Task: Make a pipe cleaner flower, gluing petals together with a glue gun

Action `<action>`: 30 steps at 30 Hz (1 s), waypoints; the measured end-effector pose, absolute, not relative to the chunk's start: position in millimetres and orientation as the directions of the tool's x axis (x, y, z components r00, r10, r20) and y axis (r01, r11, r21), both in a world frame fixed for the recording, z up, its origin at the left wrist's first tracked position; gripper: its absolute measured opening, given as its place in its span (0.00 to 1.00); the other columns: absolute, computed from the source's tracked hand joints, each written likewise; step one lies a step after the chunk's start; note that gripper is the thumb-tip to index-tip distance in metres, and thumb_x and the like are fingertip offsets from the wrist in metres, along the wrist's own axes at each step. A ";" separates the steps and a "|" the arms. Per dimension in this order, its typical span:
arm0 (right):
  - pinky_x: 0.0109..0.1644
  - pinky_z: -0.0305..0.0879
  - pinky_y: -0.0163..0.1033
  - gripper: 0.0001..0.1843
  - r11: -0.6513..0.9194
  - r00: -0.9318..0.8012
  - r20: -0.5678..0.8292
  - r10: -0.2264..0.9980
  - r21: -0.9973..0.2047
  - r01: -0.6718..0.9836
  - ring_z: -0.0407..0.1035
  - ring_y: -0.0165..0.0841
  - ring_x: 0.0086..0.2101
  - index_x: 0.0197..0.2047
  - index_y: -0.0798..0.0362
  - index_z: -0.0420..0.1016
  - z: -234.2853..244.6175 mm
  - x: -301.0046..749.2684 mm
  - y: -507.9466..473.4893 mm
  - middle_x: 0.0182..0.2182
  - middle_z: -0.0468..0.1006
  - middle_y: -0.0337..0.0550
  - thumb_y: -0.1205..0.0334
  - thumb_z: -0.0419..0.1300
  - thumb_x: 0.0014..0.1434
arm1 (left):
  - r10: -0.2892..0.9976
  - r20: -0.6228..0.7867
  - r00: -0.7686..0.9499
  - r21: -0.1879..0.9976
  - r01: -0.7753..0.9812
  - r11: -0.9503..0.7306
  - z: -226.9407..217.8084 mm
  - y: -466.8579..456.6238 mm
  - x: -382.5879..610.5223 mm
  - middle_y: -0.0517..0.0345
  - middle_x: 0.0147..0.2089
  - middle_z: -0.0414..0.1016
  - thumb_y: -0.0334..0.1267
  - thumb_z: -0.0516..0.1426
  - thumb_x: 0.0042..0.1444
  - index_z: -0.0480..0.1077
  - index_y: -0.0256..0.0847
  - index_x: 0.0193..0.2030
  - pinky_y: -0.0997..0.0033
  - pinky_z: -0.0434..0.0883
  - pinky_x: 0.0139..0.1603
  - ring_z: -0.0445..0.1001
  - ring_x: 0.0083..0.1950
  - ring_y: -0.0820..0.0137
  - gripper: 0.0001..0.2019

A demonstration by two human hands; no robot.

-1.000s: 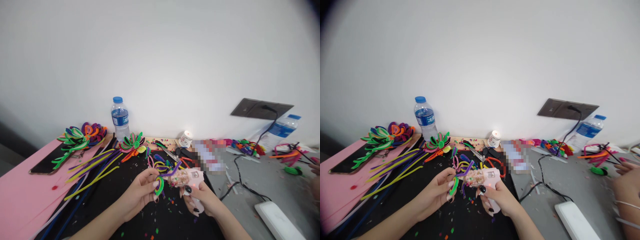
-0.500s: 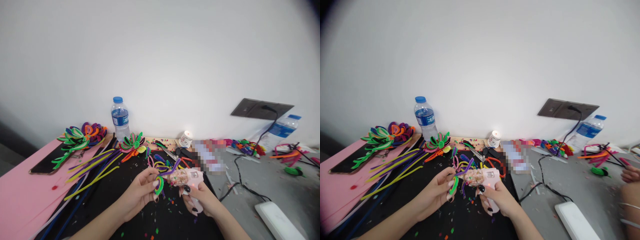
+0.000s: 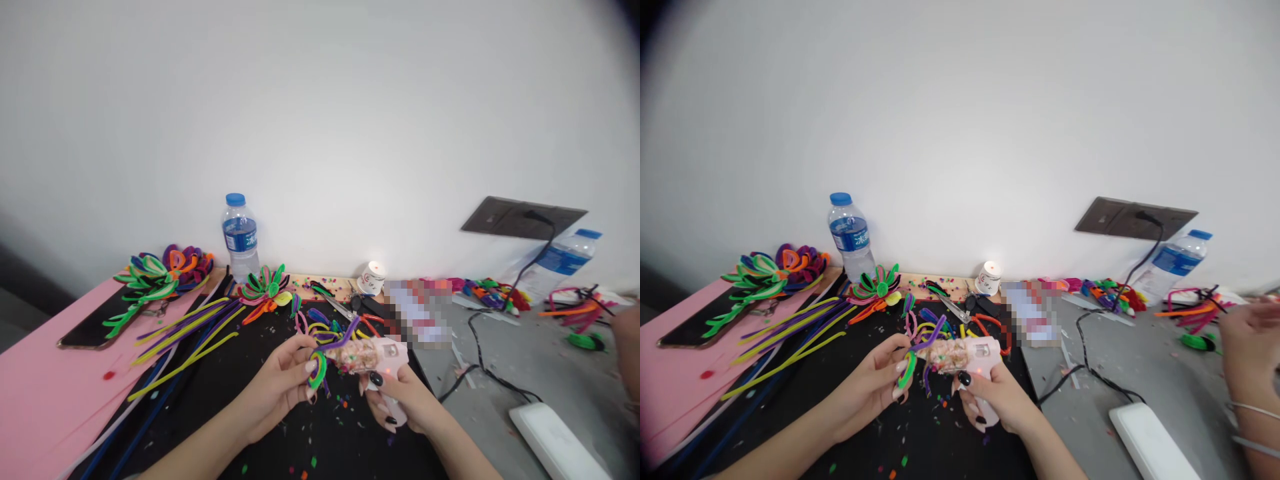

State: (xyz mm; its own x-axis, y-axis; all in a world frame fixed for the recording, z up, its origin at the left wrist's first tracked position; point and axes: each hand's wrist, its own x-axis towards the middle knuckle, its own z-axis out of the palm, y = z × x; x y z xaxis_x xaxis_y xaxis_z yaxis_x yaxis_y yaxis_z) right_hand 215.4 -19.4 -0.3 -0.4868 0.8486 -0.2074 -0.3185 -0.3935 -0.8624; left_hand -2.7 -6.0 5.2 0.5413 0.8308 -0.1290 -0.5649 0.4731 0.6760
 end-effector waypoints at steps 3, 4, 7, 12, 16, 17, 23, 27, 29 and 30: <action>0.10 0.54 0.26 0.17 -0.394 -0.498 -0.200 0.844 -0.861 -0.323 0.52 0.19 0.11 0.28 0.60 0.69 -2.0 216.4 -19.7 0.13 0.61 0.30 0.52 0.63 0.48 | 0.833 -0.137 0.537 0.675 -0.565 0.475 5.7 -5.6 -2.5 0.65 0.27 0.65 0.31 0.60 0.49 0.68 0.43 0.38 0.78 0.65 0.26 0.64 0.23 0.81 0.08; 0.10 0.54 0.26 0.18 -0.395 -0.500 -0.201 0.842 -0.861 -0.320 0.52 0.19 0.11 0.28 0.60 0.69 -2.1 216.6 -19.7 0.12 0.61 0.30 0.52 0.63 0.48 | 0.834 -0.141 0.534 0.675 -0.564 0.475 6.0 -5.5 -2.4 0.65 0.27 0.65 0.31 0.60 0.49 0.68 0.43 0.38 0.77 0.65 0.26 0.64 0.23 0.81 0.09; 0.10 0.54 0.26 0.18 -0.403 -0.495 -0.218 0.841 -0.863 -0.306 0.52 0.19 0.11 0.28 0.60 0.69 -1.0 216.6 -19.9 0.12 0.60 0.30 0.51 0.64 0.47 | 0.836 -0.149 0.528 0.677 -0.561 0.476 6.6 -5.2 -2.5 0.65 0.28 0.65 0.31 0.60 0.49 0.68 0.43 0.38 0.77 0.65 0.26 0.64 0.23 0.81 0.09; 0.10 0.53 0.26 0.18 -0.405 -0.500 -0.213 0.839 -0.859 -0.313 0.52 0.19 0.11 0.27 0.60 0.68 1.0 216.0 -20.5 0.12 0.61 0.30 0.51 0.64 0.46 | 0.840 -0.147 0.522 0.671 -0.571 0.473 5.7 -4.6 -2.8 0.65 0.27 0.65 0.31 0.60 0.49 0.69 0.43 0.38 0.78 0.64 0.26 0.63 0.23 0.81 0.09; 0.10 0.53 0.26 0.18 -0.403 -0.503 -0.216 0.837 -0.865 -0.298 0.52 0.20 0.11 0.27 0.59 0.68 0.3 216.1 -20.9 0.12 0.61 0.30 0.51 0.64 0.47 | 0.841 -0.148 0.520 0.675 -0.569 0.470 6.0 -4.4 -2.7 0.65 0.27 0.64 0.31 0.60 0.48 0.69 0.43 0.38 0.78 0.64 0.26 0.63 0.23 0.81 0.09; 0.10 0.53 0.26 0.18 -0.402 -0.504 -0.216 0.836 -0.867 -0.295 0.52 0.20 0.11 0.27 0.59 0.68 0.1 216.2 -20.9 0.12 0.61 0.30 0.51 0.64 0.47 | 0.841 -0.148 0.520 0.674 -0.570 0.470 6.2 -4.4 -2.7 0.65 0.27 0.64 0.31 0.60 0.49 0.69 0.43 0.38 0.78 0.64 0.26 0.63 0.23 0.81 0.09; 0.10 0.53 0.26 0.17 -0.406 -0.489 -0.223 0.843 -0.860 -0.308 0.53 0.19 0.11 0.27 0.60 0.68 -0.5 216.7 -20.7 0.12 0.61 0.31 0.53 0.64 0.47 | 0.843 -0.148 0.516 0.671 -0.574 0.469 6.1 -4.5 -3.1 0.65 0.27 0.64 0.31 0.60 0.49 0.68 0.43 0.38 0.78 0.63 0.26 0.63 0.23 0.81 0.09; 0.10 0.54 0.26 0.18 -0.412 -0.493 -0.229 0.839 -0.859 -0.304 0.54 0.20 0.11 0.27 0.60 0.68 -1.1 216.9 -20.8 0.12 0.62 0.31 0.52 0.65 0.46 | 0.845 -0.151 0.513 0.668 -0.577 0.470 6.6 -4.1 -2.9 0.65 0.27 0.64 0.31 0.60 0.49 0.69 0.43 0.38 0.78 0.63 0.26 0.63 0.23 0.81 0.09; 0.10 0.53 0.26 0.18 -0.412 -0.484 -0.237 0.843 -0.862 -0.295 0.54 0.20 0.11 0.27 0.60 0.68 -1.1 216.9 -20.9 0.12 0.61 0.31 0.52 0.65 0.45 | 0.846 -0.155 0.510 0.668 -0.577 0.470 7.0 -4.1 -2.7 0.65 0.27 0.64 0.31 0.60 0.48 0.69 0.43 0.38 0.78 0.63 0.26 0.63 0.23 0.81 0.09; 0.10 0.53 0.26 0.18 -0.410 -0.481 -0.238 0.844 -0.865 -0.291 0.54 0.20 0.11 0.27 0.60 0.68 -1.0 216.9 -20.9 0.12 0.61 0.30 0.52 0.65 0.45 | 0.847 -0.156 0.509 0.668 -0.577 0.470 7.2 -4.1 -2.6 0.65 0.27 0.64 0.32 0.60 0.48 0.69 0.43 0.38 0.78 0.63 0.26 0.63 0.23 0.81 0.09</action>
